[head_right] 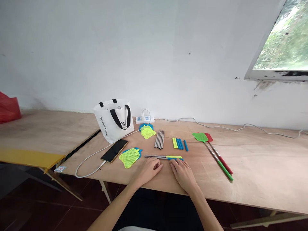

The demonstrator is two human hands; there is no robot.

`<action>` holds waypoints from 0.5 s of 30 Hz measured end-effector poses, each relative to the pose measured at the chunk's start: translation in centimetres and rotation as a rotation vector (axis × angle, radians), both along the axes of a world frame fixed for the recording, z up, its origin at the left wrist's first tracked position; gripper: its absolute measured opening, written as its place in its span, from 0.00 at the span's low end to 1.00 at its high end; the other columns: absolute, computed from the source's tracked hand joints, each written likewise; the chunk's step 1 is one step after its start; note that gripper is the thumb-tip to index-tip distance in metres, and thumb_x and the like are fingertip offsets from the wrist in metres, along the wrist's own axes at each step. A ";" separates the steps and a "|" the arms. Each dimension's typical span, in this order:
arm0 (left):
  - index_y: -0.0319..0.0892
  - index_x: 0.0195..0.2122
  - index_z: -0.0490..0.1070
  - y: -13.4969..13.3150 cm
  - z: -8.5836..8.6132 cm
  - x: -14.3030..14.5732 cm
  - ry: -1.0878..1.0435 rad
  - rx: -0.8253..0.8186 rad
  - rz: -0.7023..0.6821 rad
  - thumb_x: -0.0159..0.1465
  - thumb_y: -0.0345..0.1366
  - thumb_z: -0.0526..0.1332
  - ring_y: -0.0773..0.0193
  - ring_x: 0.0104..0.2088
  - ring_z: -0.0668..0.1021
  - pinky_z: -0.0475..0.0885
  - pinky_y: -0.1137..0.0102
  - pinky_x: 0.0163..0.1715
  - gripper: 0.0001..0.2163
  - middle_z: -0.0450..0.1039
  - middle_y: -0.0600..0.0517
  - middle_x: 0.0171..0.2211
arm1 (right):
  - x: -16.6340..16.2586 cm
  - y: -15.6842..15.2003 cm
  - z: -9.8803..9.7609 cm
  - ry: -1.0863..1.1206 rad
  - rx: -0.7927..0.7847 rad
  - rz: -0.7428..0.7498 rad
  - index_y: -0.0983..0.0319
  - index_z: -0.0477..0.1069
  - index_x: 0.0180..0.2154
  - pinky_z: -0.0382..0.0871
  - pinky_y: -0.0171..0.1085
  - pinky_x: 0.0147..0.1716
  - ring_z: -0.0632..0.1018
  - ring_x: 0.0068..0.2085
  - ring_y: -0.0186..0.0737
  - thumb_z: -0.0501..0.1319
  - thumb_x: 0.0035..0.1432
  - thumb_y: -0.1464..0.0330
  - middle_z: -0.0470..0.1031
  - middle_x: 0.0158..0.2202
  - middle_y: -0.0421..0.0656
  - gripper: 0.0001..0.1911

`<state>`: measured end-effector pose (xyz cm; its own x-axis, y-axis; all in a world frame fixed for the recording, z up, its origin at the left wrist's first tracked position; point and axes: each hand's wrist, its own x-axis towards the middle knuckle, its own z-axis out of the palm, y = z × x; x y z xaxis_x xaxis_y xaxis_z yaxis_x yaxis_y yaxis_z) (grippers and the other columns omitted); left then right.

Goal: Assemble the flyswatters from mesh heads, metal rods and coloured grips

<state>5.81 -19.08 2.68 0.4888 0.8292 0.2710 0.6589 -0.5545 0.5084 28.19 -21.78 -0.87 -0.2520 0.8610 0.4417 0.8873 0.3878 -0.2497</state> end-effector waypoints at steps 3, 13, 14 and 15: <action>0.44 0.27 0.63 0.0 -0.1 0.0 0.015 0.013 -0.032 0.70 0.36 0.59 0.60 0.35 0.75 0.64 0.68 0.35 0.13 0.73 0.53 0.31 | 0.2 0.1 0.1 0.040 -0.064 0.010 0.54 0.71 0.47 0.69 0.46 0.47 0.79 0.46 0.45 0.47 0.73 0.64 0.80 0.46 0.42 0.14; 0.43 0.29 0.65 0.1 -0.2 0.0 0.032 0.022 -0.033 0.71 0.37 0.58 0.61 0.37 0.76 0.64 0.68 0.35 0.12 0.73 0.53 0.32 | 0.2 0.1 0.0 0.016 -0.025 0.007 0.55 0.72 0.49 0.69 0.45 0.48 0.79 0.47 0.45 0.47 0.73 0.65 0.80 0.46 0.43 0.15; 0.43 0.29 0.65 0.1 0.0 0.0 0.033 0.014 -0.031 0.71 0.37 0.58 0.61 0.37 0.76 0.63 0.68 0.35 0.12 0.73 0.53 0.32 | 0.2 0.1 0.0 0.016 -0.022 0.009 0.55 0.72 0.49 0.69 0.45 0.48 0.79 0.47 0.45 0.48 0.73 0.65 0.80 0.47 0.43 0.15; 0.43 0.28 0.65 0.0 0.2 0.0 0.033 0.008 -0.027 0.70 0.37 0.58 0.61 0.36 0.75 0.63 0.68 0.35 0.12 0.73 0.53 0.32 | 0.2 0.1 -0.1 0.015 -0.019 0.011 0.55 0.72 0.49 0.69 0.44 0.48 0.79 0.47 0.45 0.48 0.73 0.65 0.80 0.46 0.43 0.15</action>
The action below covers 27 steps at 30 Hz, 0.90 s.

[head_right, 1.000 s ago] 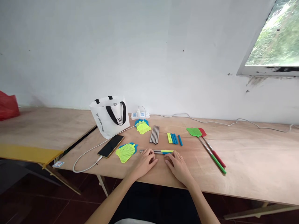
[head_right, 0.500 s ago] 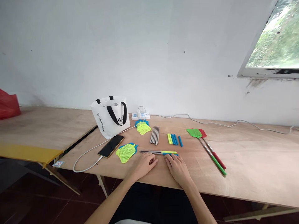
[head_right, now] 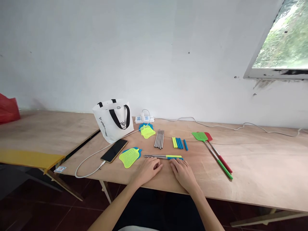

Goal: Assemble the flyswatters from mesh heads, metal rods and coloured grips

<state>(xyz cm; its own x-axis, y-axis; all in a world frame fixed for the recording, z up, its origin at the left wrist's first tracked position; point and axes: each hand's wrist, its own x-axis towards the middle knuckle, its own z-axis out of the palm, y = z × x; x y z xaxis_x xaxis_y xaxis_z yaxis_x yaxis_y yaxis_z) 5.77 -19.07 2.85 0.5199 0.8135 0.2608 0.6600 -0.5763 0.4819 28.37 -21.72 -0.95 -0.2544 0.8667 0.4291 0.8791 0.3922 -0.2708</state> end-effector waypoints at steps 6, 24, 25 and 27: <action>0.43 0.27 0.62 -0.1 0.3 0.0 -0.008 -0.014 -0.005 0.70 0.36 0.58 0.61 0.35 0.75 0.63 0.68 0.34 0.13 0.73 0.53 0.31 | 0.0 0.0 0.0 -0.002 0.000 0.003 0.55 0.72 0.48 0.69 0.44 0.48 0.79 0.47 0.45 0.48 0.74 0.65 0.80 0.46 0.42 0.14; 0.43 0.29 0.66 0.1 -0.1 0.0 -0.004 -0.001 -0.008 0.70 0.37 0.57 0.60 0.36 0.75 0.64 0.68 0.36 0.11 0.73 0.52 0.32 | 0.1 0.1 -0.1 -0.018 0.006 0.004 0.55 0.72 0.49 0.69 0.45 0.48 0.79 0.47 0.45 0.47 0.74 0.64 0.80 0.47 0.43 0.15; 0.43 0.28 0.66 0.1 -0.1 0.0 -0.005 0.000 -0.009 0.70 0.37 0.57 0.60 0.36 0.75 0.64 0.68 0.36 0.12 0.73 0.52 0.32 | 0.1 0.1 -0.1 -0.017 0.006 0.005 0.55 0.72 0.49 0.70 0.45 0.48 0.79 0.46 0.45 0.47 0.74 0.64 0.80 0.47 0.43 0.15; 0.43 0.28 0.66 0.1 -0.2 0.0 -0.008 0.003 -0.009 0.70 0.37 0.58 0.60 0.36 0.75 0.64 0.68 0.36 0.12 0.73 0.53 0.32 | 0.1 0.1 -0.1 -0.015 0.003 0.005 0.56 0.72 0.49 0.70 0.45 0.48 0.79 0.46 0.45 0.47 0.74 0.64 0.80 0.46 0.43 0.15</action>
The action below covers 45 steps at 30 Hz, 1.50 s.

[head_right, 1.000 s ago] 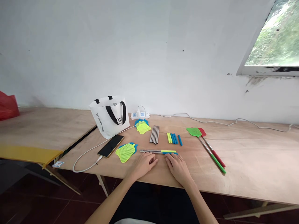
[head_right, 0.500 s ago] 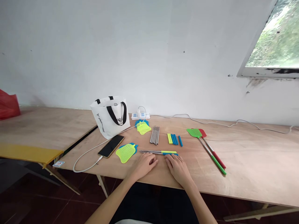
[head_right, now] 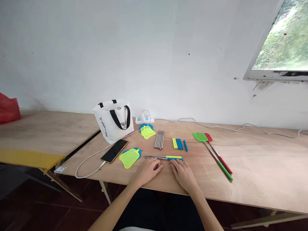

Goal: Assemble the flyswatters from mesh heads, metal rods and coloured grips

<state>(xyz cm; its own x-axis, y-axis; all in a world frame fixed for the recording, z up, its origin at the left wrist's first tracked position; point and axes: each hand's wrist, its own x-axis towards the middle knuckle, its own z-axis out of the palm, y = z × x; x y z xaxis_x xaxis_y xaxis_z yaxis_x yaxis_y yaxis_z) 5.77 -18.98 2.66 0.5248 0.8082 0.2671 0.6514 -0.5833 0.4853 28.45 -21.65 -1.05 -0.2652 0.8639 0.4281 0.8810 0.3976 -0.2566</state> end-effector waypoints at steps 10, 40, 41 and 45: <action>0.43 0.29 0.67 -0.2 0.6 -0.2 0.002 -0.026 -0.008 0.70 0.38 0.58 0.60 0.35 0.76 0.64 0.69 0.35 0.12 0.75 0.53 0.32 | -0.1 -0.1 0.3 0.001 0.004 -0.004 0.55 0.73 0.47 0.71 0.43 0.46 0.78 0.44 0.44 0.47 0.73 0.64 0.78 0.43 0.44 0.16; 0.50 0.59 0.65 3.7 4.3 -11.5 0.124 -0.189 0.465 0.57 0.33 0.68 0.49 0.56 0.76 0.71 0.64 0.49 0.28 0.69 0.46 0.57 | 0.3 0.2 -0.4 -0.097 0.137 -0.079 0.52 0.73 0.52 0.62 0.57 0.60 0.75 0.53 0.50 0.51 0.72 0.60 0.74 0.50 0.48 0.15; 0.49 0.59 0.66 3.8 4.4 -11.5 0.077 -0.162 0.438 0.57 0.31 0.67 0.50 0.57 0.75 0.70 0.64 0.51 0.28 0.70 0.47 0.58 | 0.3 0.2 -0.3 -0.084 0.130 -0.067 0.52 0.73 0.50 0.62 0.56 0.60 0.75 0.54 0.50 0.51 0.72 0.60 0.74 0.51 0.47 0.15; 0.50 0.59 0.69 4.2 4.5 -11.6 -0.053 -0.126 0.382 0.57 0.28 0.65 0.50 0.58 0.75 0.68 0.63 0.56 0.27 0.75 0.49 0.57 | 0.2 0.2 0.1 -0.030 0.072 0.007 0.53 0.72 0.50 0.64 0.52 0.59 0.75 0.55 0.46 0.50 0.73 0.60 0.75 0.54 0.44 0.14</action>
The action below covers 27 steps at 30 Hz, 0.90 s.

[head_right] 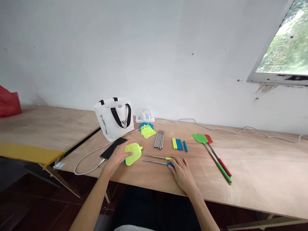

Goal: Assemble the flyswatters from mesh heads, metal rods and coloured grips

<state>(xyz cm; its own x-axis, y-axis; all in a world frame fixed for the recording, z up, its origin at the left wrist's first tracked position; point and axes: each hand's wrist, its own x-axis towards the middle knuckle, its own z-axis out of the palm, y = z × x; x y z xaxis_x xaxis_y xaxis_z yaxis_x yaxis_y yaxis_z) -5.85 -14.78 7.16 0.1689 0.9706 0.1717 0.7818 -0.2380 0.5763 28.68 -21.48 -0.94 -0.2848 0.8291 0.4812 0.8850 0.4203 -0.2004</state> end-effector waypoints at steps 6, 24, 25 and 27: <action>0.51 0.63 0.67 0.4 -0.4 -0.6 0.102 -0.102 0.110 0.58 0.39 0.68 0.45 0.56 0.77 0.70 0.61 0.52 0.30 0.76 0.47 0.57 | -0.2 -0.1 0.6 0.058 -0.030 0.059 0.52 0.72 0.52 0.69 0.47 0.54 0.77 0.49 0.44 0.50 0.73 0.62 0.78 0.47 0.43 0.14; 0.46 0.45 0.69 0.4 -0.8 -0.3 0.063 -0.136 0.059 0.55 0.42 0.70 0.53 0.45 0.80 0.69 0.68 0.40 0.18 0.78 0.51 0.43 | 0.0 0.1 0.2 0.125 -0.041 0.033 0.50 0.76 0.53 0.69 0.52 0.58 0.77 0.52 0.47 0.50 0.72 0.64 0.78 0.50 0.44 0.17; 0.46 0.44 0.68 0.4 -0.6 -0.2 0.019 -0.104 0.053 0.56 0.41 0.69 0.54 0.45 0.80 0.69 0.68 0.40 0.17 0.79 0.52 0.43 | 0.2 0.2 0.2 0.153 -0.062 0.020 0.50 0.77 0.52 0.70 0.50 0.55 0.78 0.51 0.47 0.51 0.72 0.64 0.79 0.48 0.44 0.17; 0.47 0.45 0.68 0.2 -0.2 0.0 -0.054 -0.024 0.046 0.57 0.37 0.67 0.54 0.45 0.80 0.69 0.68 0.40 0.15 0.79 0.52 0.44 | 0.4 0.2 0.1 0.202 -0.098 -0.008 0.52 0.78 0.51 0.73 0.48 0.52 0.78 0.49 0.46 0.52 0.71 0.63 0.78 0.48 0.44 0.16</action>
